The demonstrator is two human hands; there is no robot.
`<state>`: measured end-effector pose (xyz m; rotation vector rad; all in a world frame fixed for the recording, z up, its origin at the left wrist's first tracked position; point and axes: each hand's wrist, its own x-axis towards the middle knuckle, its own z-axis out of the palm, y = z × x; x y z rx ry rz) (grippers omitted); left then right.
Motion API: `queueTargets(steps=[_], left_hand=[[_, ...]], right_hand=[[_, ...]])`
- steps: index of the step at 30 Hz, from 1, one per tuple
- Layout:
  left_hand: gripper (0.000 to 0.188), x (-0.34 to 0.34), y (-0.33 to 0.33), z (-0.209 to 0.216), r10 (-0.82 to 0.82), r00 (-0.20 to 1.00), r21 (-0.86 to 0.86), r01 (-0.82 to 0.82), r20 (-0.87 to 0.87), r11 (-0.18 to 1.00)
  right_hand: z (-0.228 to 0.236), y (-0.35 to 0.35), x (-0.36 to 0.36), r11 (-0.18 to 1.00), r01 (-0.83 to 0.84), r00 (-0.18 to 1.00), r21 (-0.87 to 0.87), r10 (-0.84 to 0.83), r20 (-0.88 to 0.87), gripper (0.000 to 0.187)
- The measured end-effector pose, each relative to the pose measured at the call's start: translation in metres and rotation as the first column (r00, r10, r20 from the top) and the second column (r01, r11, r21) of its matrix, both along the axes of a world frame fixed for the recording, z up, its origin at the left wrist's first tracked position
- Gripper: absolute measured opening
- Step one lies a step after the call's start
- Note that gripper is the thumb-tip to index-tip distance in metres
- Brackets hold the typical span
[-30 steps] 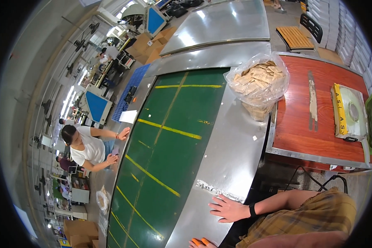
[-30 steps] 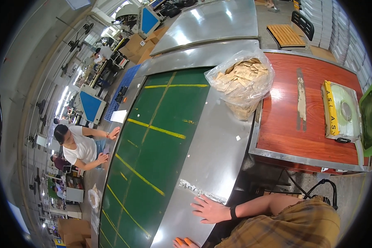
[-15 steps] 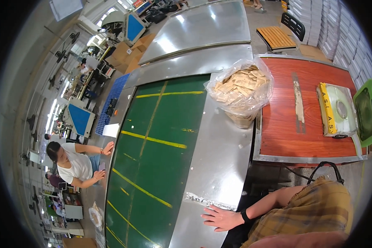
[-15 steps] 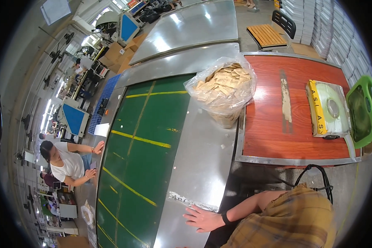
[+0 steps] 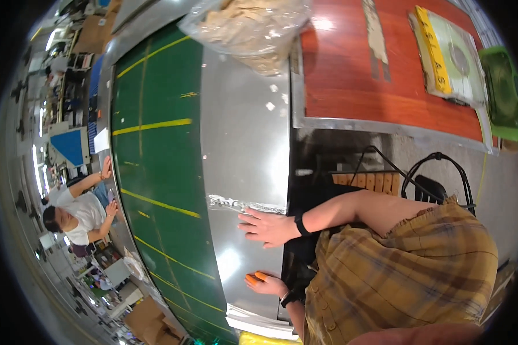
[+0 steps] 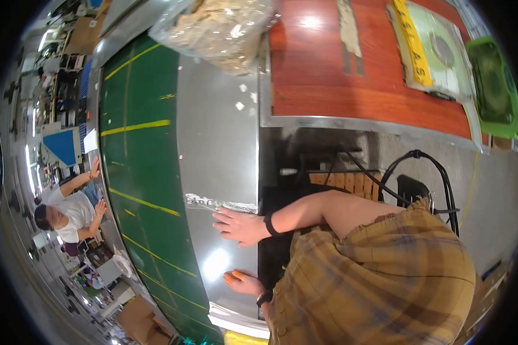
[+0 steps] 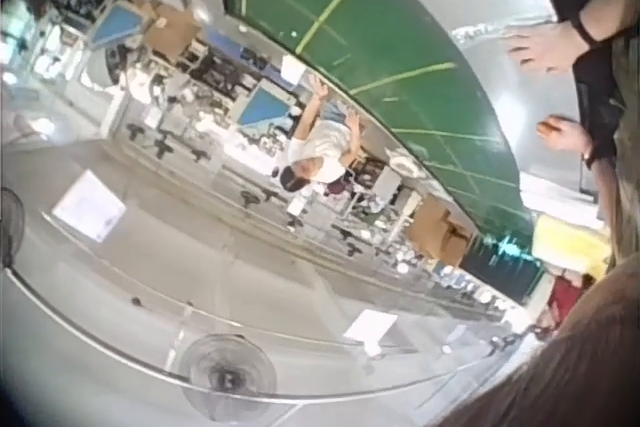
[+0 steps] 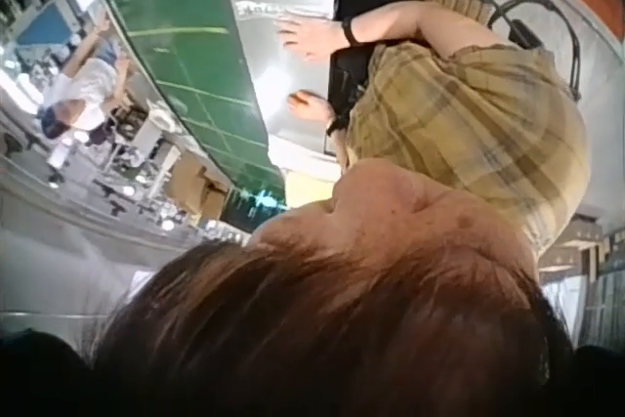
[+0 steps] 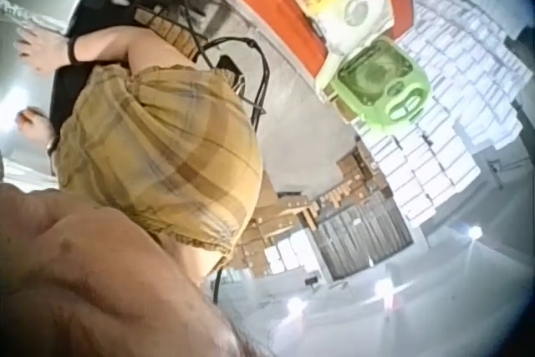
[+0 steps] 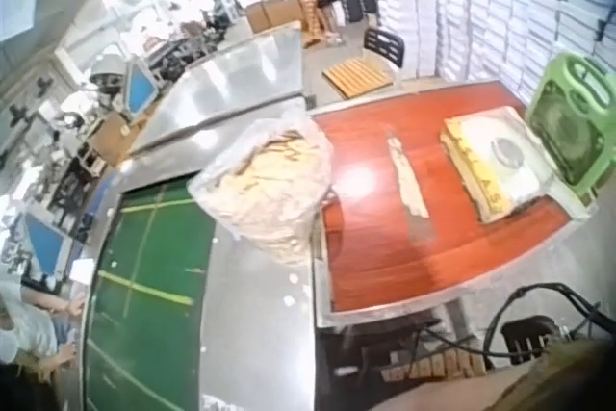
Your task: The recorder is picking up and stacking white foam or material pieces from a conveyor belt at a shoe manufacturing facility.
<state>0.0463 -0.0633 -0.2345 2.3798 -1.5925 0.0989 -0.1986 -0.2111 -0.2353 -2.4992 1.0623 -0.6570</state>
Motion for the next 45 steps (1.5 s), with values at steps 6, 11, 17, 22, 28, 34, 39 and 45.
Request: queueTargets(steps=[6,11,17,22,28,34,39,45], left_hand=[[0.055,0.012,0.013,-0.003,0.052,0.999,0.013,-0.052,-0.012,0.999],[0.055,0.011,0.017,0.001,0.052,0.997,0.064,-0.047,-0.066,0.997],[0.036,-0.016,0.008,-0.004,-0.044,0.996,-0.100,0.036,-0.080,0.994],[0.032,-0.008,0.003,0.022,0.016,0.998,-0.187,-0.026,-0.060,0.982],[0.030,-0.015,0.008,0.008,0.036,0.997,-0.068,-0.041,-0.074,0.997],[0.051,0.002,0.017,0.013,0.203,0.977,0.092,-0.197,-0.068,0.976],[0.051,-0.002,0.018,0.007,0.245,0.968,0.017,-0.244,-0.046,0.970],[0.051,0.001,0.017,-0.002,0.257,0.965,-0.011,-0.258,-0.041,0.966]], right_hand=[[-0.014,0.011,0.015,1.000,-0.004,0.999,-0.015,0.005,0.044,0.058],[-0.013,0.015,0.018,0.999,-0.002,1.000,-0.033,0.001,-0.003,0.060],[-0.016,0.014,0.004,1.000,0.007,0.999,-0.009,-0.007,-0.038,0.061],[-0.002,0.002,0.030,0.996,-0.002,1.000,-0.086,0.004,0.026,0.060],[-0.003,0.017,-0.002,0.996,0.012,0.999,-0.088,-0.016,-0.043,0.057],[0.008,0.015,0.014,0.990,-0.028,0.999,-0.136,0.022,-0.041,0.058],[0.007,0.016,0.010,0.978,-0.053,0.997,-0.201,0.041,-0.060,0.059],[0.020,0.012,0.013,0.982,-0.095,0.987,-0.164,0.071,-0.145,0.060]])
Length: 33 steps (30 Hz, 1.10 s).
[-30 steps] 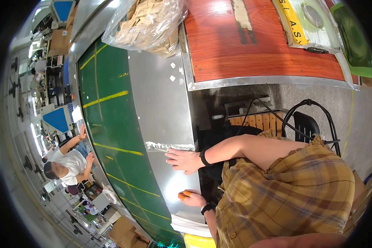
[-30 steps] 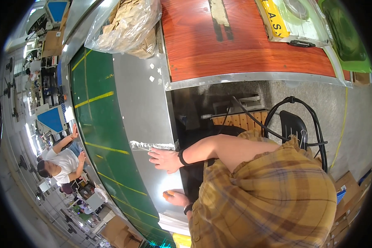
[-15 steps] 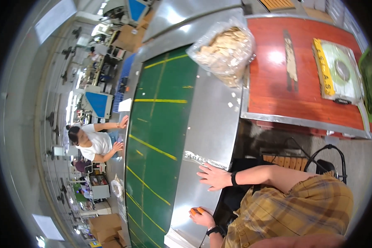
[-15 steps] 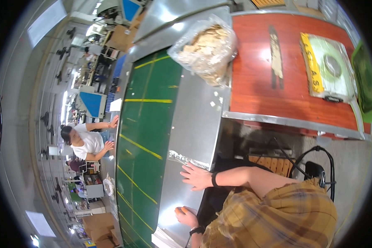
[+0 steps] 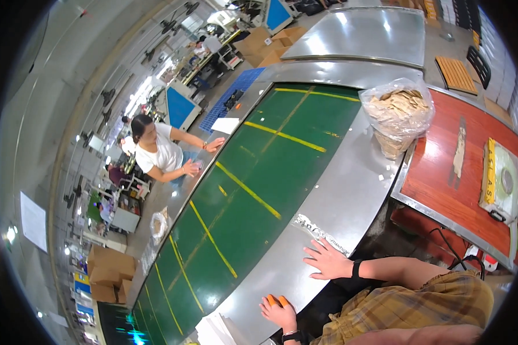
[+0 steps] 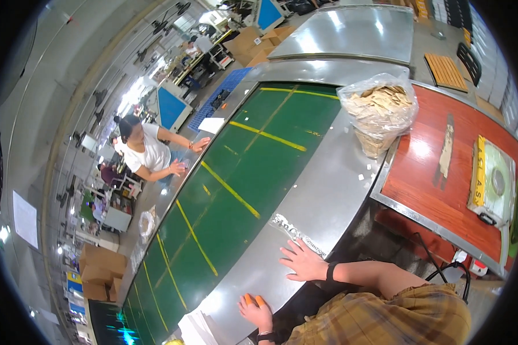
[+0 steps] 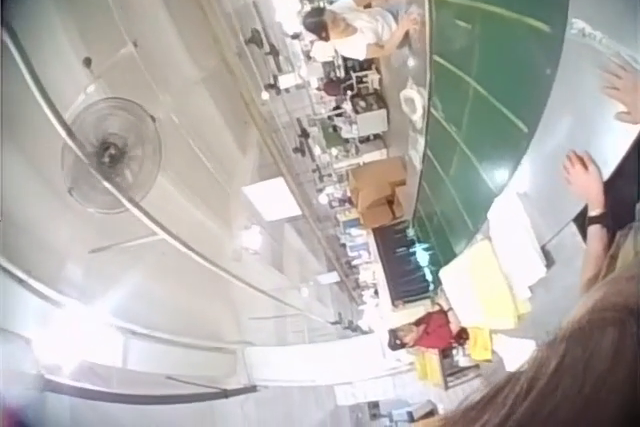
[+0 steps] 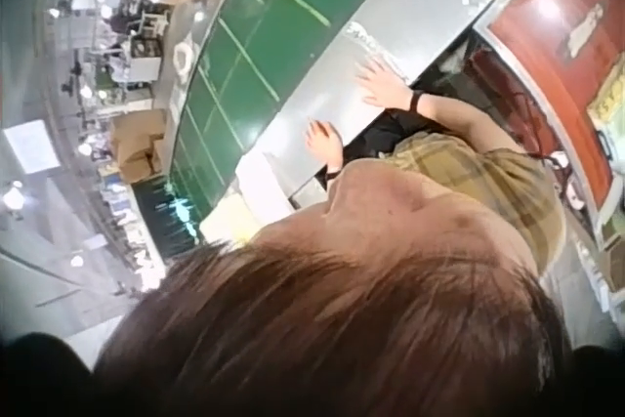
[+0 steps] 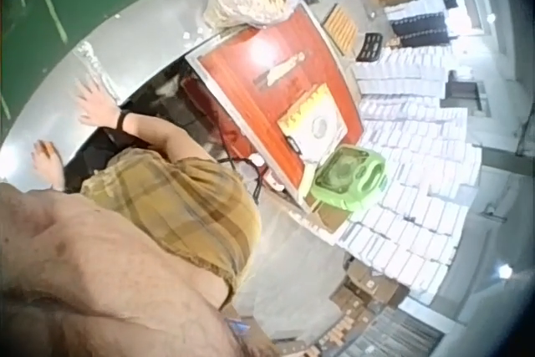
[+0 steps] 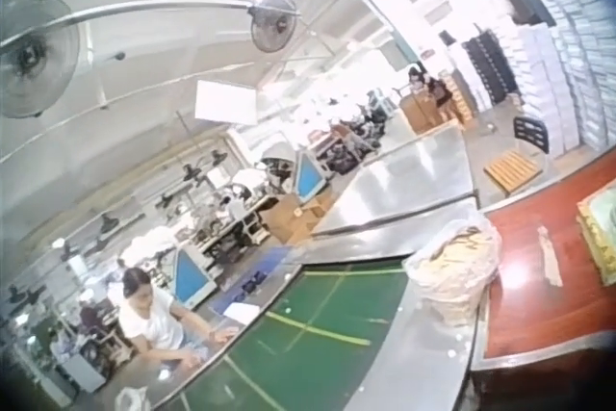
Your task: The recorder is picking up and stacking white foam or material pieces from a conveyor belt at a shoe manufacturing facility.
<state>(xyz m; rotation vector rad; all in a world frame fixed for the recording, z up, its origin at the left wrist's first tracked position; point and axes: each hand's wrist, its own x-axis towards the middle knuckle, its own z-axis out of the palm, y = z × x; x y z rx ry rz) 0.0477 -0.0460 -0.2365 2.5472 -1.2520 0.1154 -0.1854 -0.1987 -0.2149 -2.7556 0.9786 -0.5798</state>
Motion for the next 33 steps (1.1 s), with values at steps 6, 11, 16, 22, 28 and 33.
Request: queueTargets(steps=[6,11,16,22,28,33], left_hand=[[0.047,0.009,-0.009,0.010,-0.040,0.999,0.062,0.041,-0.014,0.997],[0.050,0.009,-0.014,-0.001,-0.026,0.997,0.024,0.024,0.066,0.999],[0.050,-0.002,-0.006,-0.006,0.035,0.999,0.057,-0.033,-0.035,0.998],[0.052,0.007,-0.006,0.009,0.049,0.998,0.071,-0.046,-0.040,0.996],[0.050,0.009,-0.010,0.015,0.060,0.996,0.073,-0.055,-0.062,0.996],[0.050,0.010,-0.009,0.014,0.040,0.997,0.034,-0.038,-0.066,0.999]], right_hand=[[-0.012,-0.011,0.011,0.995,-0.009,1.000,0.098,0.008,0.018,0.061],[0.008,-0.018,0.012,0.986,-0.018,0.999,0.166,0.013,0.029,0.062],[0.009,-0.014,0.008,0.982,-0.071,0.996,0.178,0.078,-0.035,0.065],[0.008,-0.010,0.015,0.982,-0.098,0.995,0.162,0.101,-0.008,0.068],[0.000,-0.009,0.015,0.985,-0.120,0.992,0.121,0.122,-0.009,0.069],[-0.018,-0.014,0.017,0.991,-0.127,0.992,0.039,0.128,-0.003,0.068]])
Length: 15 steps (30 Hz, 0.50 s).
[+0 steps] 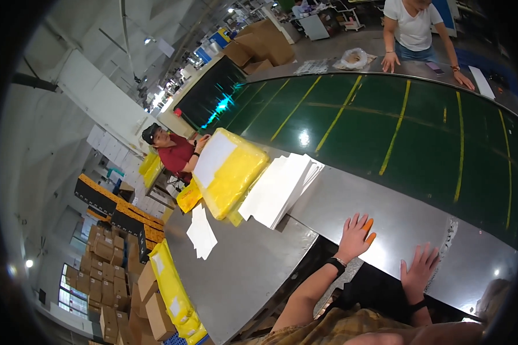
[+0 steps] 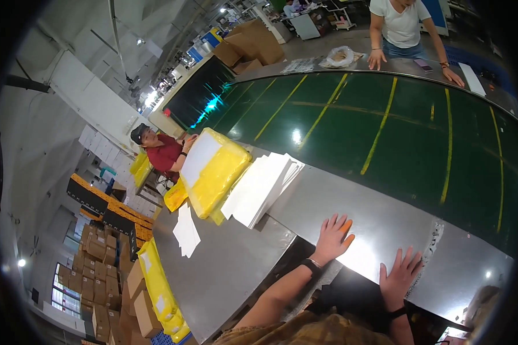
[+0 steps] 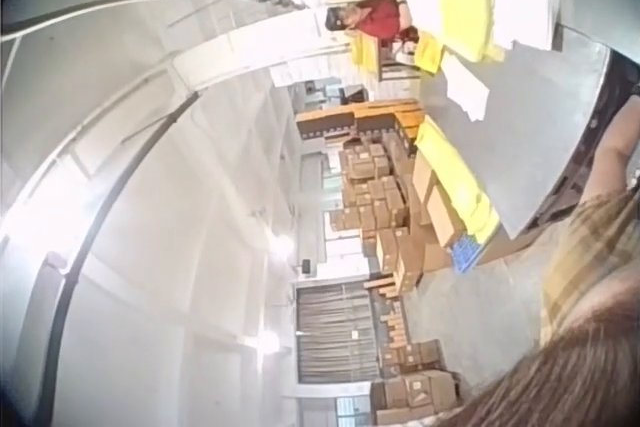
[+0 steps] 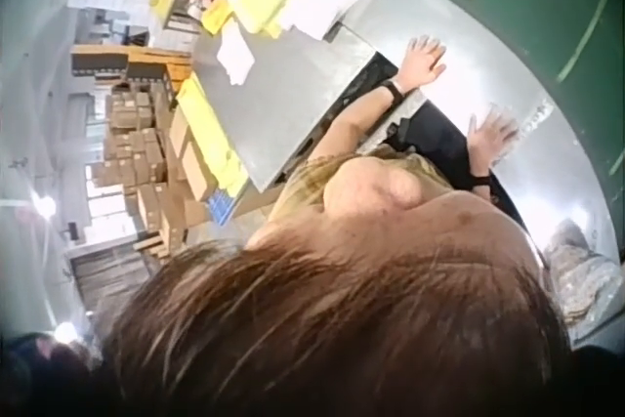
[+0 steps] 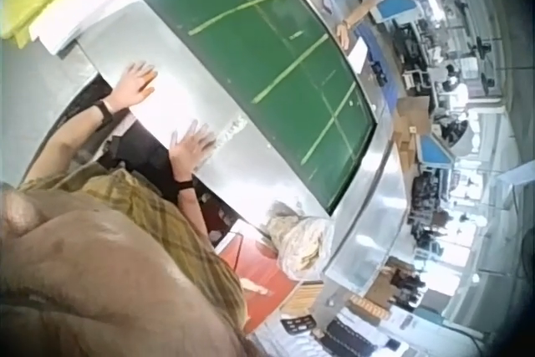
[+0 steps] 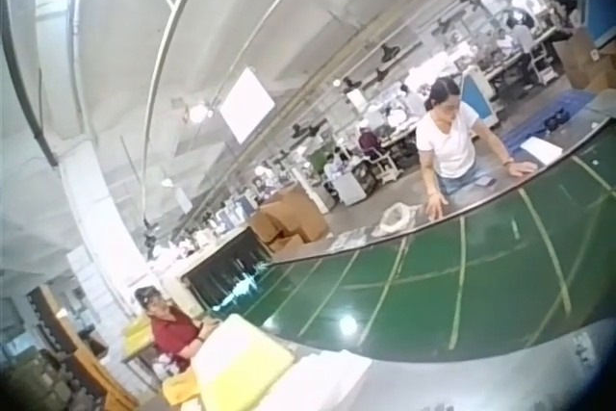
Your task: The recorder is picking up and stacking white foam or material pieces from a conveyor belt at a shoe manufacturing facility.
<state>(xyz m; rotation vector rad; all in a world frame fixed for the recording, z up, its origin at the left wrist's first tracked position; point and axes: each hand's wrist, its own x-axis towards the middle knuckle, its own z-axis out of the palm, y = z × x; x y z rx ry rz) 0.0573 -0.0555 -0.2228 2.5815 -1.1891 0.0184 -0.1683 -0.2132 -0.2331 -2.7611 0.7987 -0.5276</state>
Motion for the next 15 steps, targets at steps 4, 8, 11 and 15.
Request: queueTargets(steps=[4,8,11,15], left_hand=[[0.049,-0.004,0.000,0.010,-0.007,1.000,0.017,0.007,-0.011,1.000],[0.051,-0.006,0.005,-0.001,-0.017,0.998,0.007,0.017,0.054,1.000],[0.052,-0.006,0.009,-0.001,-0.013,0.999,-0.004,0.013,0.038,1.000],[0.052,-0.007,0.004,-0.006,-0.005,1.000,-0.002,0.005,0.016,1.000]], right_hand=[[0.010,0.004,0.002,1.000,0.018,0.998,0.020,-0.017,-0.053,0.065],[0.009,0.007,-0.001,0.990,0.097,0.989,0.103,-0.084,-0.120,0.067],[0.021,0.011,0.002,0.981,0.109,0.984,0.163,-0.082,-0.161,0.070],[0.017,0.008,-0.002,0.987,0.126,0.977,0.097,-0.106,-0.187,0.071]])
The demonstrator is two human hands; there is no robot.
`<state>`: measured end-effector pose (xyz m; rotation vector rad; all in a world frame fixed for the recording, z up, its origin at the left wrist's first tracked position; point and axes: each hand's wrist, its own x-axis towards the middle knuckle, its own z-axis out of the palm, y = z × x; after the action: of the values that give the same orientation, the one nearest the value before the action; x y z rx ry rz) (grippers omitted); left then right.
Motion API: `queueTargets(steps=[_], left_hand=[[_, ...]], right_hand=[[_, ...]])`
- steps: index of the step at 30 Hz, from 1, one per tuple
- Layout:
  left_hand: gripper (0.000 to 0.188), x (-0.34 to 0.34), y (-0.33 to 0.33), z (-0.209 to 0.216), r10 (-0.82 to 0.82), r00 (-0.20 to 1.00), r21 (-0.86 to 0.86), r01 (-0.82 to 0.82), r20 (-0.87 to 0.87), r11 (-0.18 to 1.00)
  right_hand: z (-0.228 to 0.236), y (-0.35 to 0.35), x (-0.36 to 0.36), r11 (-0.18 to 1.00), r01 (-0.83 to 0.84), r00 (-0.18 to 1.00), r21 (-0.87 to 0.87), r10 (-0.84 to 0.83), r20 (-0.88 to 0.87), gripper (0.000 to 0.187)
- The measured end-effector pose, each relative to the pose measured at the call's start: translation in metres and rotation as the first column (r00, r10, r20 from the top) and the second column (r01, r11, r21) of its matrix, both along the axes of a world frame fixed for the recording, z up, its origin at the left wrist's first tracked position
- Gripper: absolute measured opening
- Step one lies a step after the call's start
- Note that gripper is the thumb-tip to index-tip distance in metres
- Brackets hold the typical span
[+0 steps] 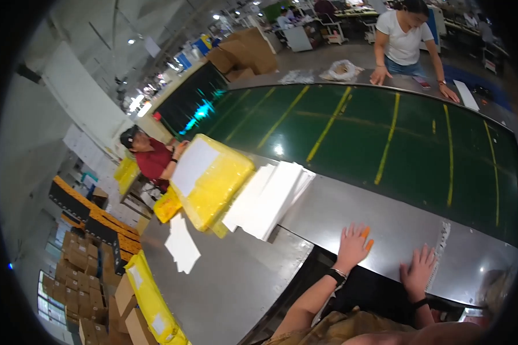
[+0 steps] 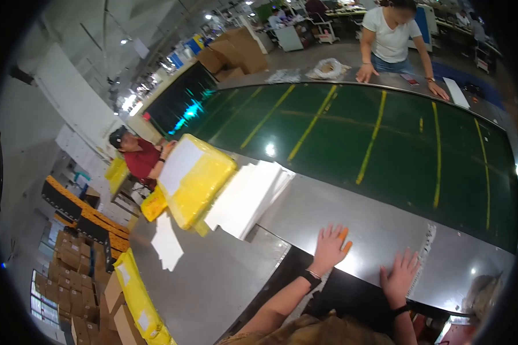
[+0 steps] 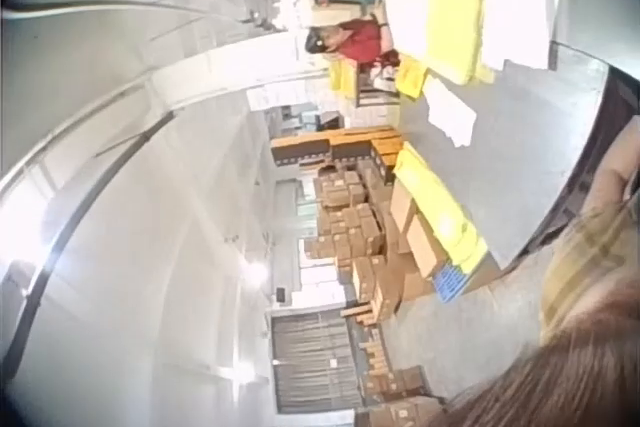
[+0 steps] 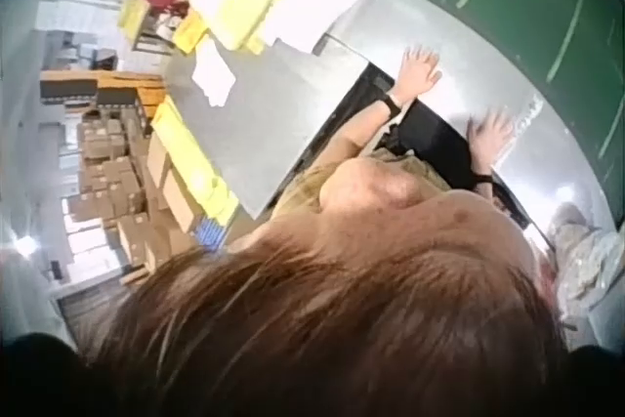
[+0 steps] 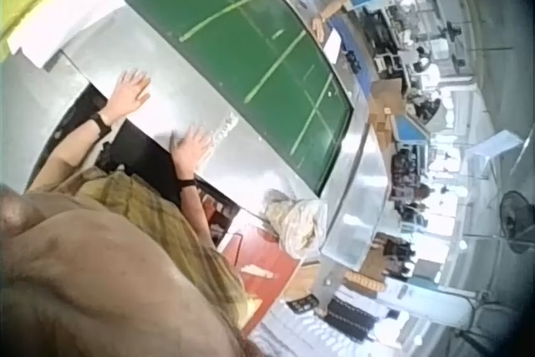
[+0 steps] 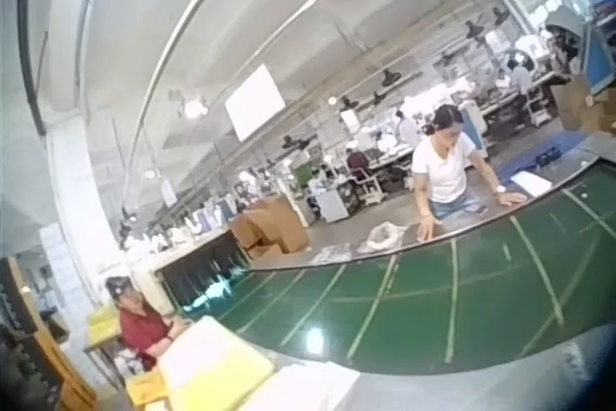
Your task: The recorder is picking up and stacking white foam or material pieces from a conveyor belt at a shoe manufacturing facility.
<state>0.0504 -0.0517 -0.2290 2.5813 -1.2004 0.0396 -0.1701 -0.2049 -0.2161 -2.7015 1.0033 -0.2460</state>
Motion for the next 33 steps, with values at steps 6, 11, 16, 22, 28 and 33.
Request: queueTargets(steps=[6,11,16,22,28,33], left_hand=[[0.051,0.011,0.006,-0.002,0.017,0.998,-0.050,-0.013,0.067,0.999],[0.049,0.009,0.000,0.005,-0.015,0.999,-0.121,0.020,0.042,0.992],[0.047,-0.002,-0.001,0.004,0.020,0.999,-0.083,-0.017,0.037,0.996],[0.048,-0.002,0.002,0.007,0.019,0.997,-0.042,-0.015,0.078,0.999],[0.051,-0.001,-0.001,0.004,0.010,0.999,-0.026,-0.009,0.048,1.000],[0.051,0.000,0.004,0.001,0.028,0.998,-0.020,-0.027,0.050,0.999]], right_hand=[[-0.006,0.002,0.017,0.998,-0.049,0.997,-0.037,0.052,0.060,0.064],[0.004,-0.001,0.012,0.997,-0.030,0.996,-0.071,0.036,0.084,0.065],[0.005,-0.001,0.004,0.996,-0.062,0.995,-0.063,0.067,0.079,0.068],[-0.002,0.000,0.003,0.988,-0.060,0.986,-0.140,0.081,0.145,0.065],[-0.008,-0.007,-0.002,0.987,-0.081,0.977,-0.139,0.107,0.186,0.065],[0.016,-0.014,-0.004,0.997,-0.046,0.999,-0.067,0.047,0.010,0.070]])
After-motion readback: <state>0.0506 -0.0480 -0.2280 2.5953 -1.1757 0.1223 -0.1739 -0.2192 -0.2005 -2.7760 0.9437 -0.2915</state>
